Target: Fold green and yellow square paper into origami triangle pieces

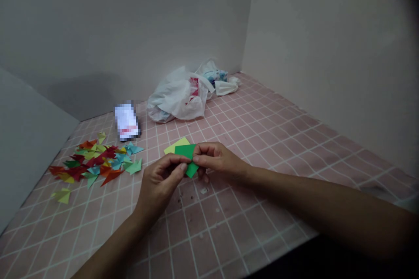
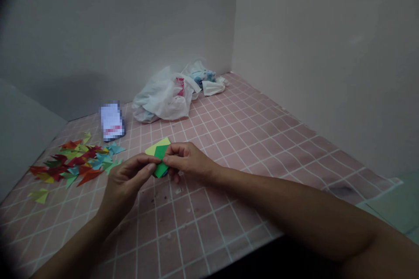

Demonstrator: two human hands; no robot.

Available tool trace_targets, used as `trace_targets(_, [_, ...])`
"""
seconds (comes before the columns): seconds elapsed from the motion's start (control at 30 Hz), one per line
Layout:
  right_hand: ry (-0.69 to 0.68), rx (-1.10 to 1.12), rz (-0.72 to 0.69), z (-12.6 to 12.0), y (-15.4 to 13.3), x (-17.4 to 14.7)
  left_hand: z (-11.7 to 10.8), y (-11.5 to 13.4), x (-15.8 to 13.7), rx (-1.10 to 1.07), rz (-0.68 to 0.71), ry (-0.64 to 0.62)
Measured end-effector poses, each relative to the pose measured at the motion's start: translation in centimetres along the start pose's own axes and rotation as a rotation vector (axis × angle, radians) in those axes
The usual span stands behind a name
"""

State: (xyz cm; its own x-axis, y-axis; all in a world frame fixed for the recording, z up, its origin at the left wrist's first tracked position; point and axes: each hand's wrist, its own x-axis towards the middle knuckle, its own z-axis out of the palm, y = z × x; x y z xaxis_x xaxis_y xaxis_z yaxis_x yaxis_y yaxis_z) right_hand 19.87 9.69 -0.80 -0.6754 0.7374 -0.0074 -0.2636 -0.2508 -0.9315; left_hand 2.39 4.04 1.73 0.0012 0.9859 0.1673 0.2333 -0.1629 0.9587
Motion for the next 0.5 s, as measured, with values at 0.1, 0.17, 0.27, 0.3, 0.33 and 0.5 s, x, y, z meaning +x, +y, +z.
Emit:
trace_targets(0.1, [0.005,-0.036,-0.006,0.11,-0.21,-0.16,0.12,-0.35,0.07,-0.15,-0.092,0.016])
trace_targets(0.17, [0.001,-0.06,-0.01,0.12,-0.28,-0.21,0.14,-0.54,0.18,-0.24,-0.174,0.018])
trace_targets(0.27, [-0.009,-0.088,-0.012,0.05,-0.31,-0.19,0.01,-0.72,0.35,-0.249,-0.281,-0.107])
trace_targets(0.3, [-0.009,-0.092,-0.013,0.02,-0.32,-0.17,-0.04,-0.75,0.39,-0.242,-0.297,-0.135])
trace_targets(0.33, [-0.01,-0.092,-0.012,0.0,-0.33,-0.16,-0.1,-0.77,0.43,-0.236,-0.3,-0.147])
trace_targets(0.5, [-0.013,-0.073,0.003,-0.02,-0.36,-0.15,-0.13,-0.78,0.5,-0.188,-0.264,-0.147])
